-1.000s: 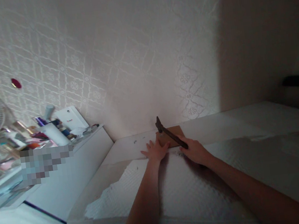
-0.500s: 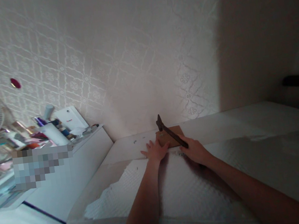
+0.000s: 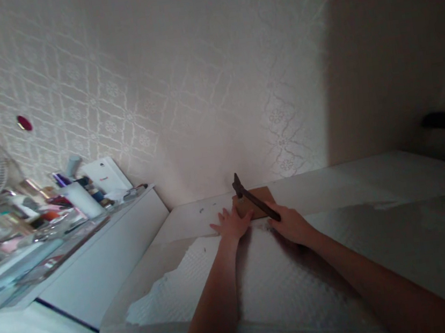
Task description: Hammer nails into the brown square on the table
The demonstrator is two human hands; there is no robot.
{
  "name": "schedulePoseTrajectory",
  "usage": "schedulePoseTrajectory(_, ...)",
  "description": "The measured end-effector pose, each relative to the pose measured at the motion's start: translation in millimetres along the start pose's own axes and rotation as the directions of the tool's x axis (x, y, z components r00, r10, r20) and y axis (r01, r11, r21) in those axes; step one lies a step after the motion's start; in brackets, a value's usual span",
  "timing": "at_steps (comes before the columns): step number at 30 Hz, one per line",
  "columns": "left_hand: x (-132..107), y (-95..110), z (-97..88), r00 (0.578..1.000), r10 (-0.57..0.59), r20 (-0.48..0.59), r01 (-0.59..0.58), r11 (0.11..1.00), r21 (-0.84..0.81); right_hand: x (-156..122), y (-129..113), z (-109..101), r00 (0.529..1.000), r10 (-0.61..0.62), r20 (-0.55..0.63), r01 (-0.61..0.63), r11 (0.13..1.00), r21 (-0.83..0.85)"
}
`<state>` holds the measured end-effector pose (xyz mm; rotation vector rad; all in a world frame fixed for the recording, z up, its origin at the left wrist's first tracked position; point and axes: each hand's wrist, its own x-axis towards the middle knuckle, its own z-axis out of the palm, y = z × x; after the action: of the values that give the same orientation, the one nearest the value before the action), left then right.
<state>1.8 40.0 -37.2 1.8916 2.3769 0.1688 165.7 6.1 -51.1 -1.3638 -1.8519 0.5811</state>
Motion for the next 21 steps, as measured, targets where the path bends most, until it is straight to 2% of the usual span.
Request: schedulePoseTrajectory(21, -4.4, 2.1, -5.2, 1.000, 0.001, 0.017, -0.001, 1.000, 0.002, 0.5, -0.8, -2.1, 1.000, 0.013, 0.019, -0.013, 0.999, 0.029)
